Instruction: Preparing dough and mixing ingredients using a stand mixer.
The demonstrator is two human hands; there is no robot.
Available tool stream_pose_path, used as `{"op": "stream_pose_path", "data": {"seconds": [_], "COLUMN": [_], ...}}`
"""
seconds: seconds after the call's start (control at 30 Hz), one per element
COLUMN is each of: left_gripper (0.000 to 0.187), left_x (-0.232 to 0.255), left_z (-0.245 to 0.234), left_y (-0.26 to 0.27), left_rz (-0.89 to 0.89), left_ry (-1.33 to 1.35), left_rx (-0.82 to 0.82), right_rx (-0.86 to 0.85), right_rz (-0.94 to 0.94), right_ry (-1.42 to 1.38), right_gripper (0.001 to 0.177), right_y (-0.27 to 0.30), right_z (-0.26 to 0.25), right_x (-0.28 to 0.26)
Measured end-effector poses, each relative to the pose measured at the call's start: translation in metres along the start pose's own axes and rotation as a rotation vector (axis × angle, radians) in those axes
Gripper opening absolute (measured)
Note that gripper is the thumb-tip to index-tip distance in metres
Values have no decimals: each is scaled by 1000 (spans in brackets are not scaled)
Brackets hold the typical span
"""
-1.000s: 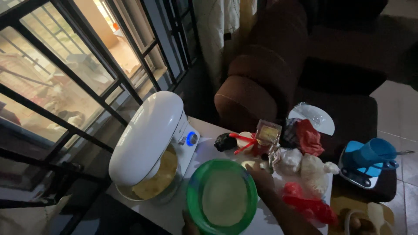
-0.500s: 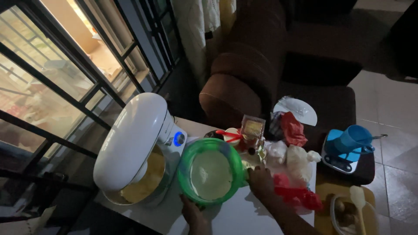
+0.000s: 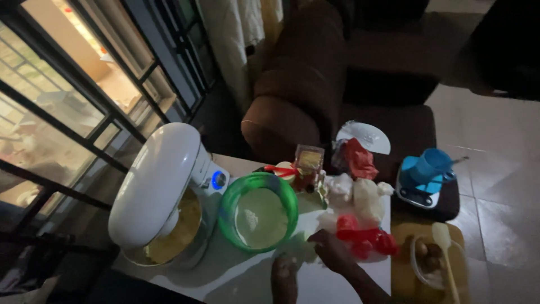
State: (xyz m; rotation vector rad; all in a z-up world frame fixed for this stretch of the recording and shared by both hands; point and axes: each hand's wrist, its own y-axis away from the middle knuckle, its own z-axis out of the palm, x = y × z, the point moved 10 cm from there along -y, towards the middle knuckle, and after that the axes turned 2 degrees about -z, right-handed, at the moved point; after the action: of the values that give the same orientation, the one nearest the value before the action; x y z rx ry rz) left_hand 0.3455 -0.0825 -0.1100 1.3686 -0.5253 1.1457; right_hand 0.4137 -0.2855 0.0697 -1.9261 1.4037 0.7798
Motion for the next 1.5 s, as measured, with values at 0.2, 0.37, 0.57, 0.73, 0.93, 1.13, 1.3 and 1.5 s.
{"op": "stream_pose_path", "data": {"seconds": [0.2, 0.37, 0.57, 0.73, 0.93, 1.13, 1.3, 1.5], "left_gripper": [47, 33, 30, 35, 28, 31, 34, 32], "left_x": [161, 131, 76, 58, 100, 96, 83, 95], "left_z": [116, 141, 116, 122, 128, 122, 128, 127], "left_y": [114, 112, 87, 94, 115, 104, 92, 88], "left_rz": [1025, 452, 465, 791, 777, 259, 166, 249], "left_ry": [-956, -1413, -1181, -1383, -1123, -748, -493, -609], "left_rx": [-317, -611, -559, -533, -430, -392, -411, -300], "right_rx": [-119, 24, -29, -226, -276, -130, 28, 136], "right_rz": [-64, -125, 473, 662, 527, 487, 351, 200], "right_ry": [-272, -165, -147, -708, -1094, -812, -526, -191], "right_gripper": [12, 8, 20, 27, 36, 30, 22, 16], "right_y": [36, 52, 70, 91, 93, 93, 82, 68], "right_z": [7, -17, -9, -2, -28, -25, -47, -47], "right_x": [-13, -29, 1, 29, -3, 27, 8, 5]}}
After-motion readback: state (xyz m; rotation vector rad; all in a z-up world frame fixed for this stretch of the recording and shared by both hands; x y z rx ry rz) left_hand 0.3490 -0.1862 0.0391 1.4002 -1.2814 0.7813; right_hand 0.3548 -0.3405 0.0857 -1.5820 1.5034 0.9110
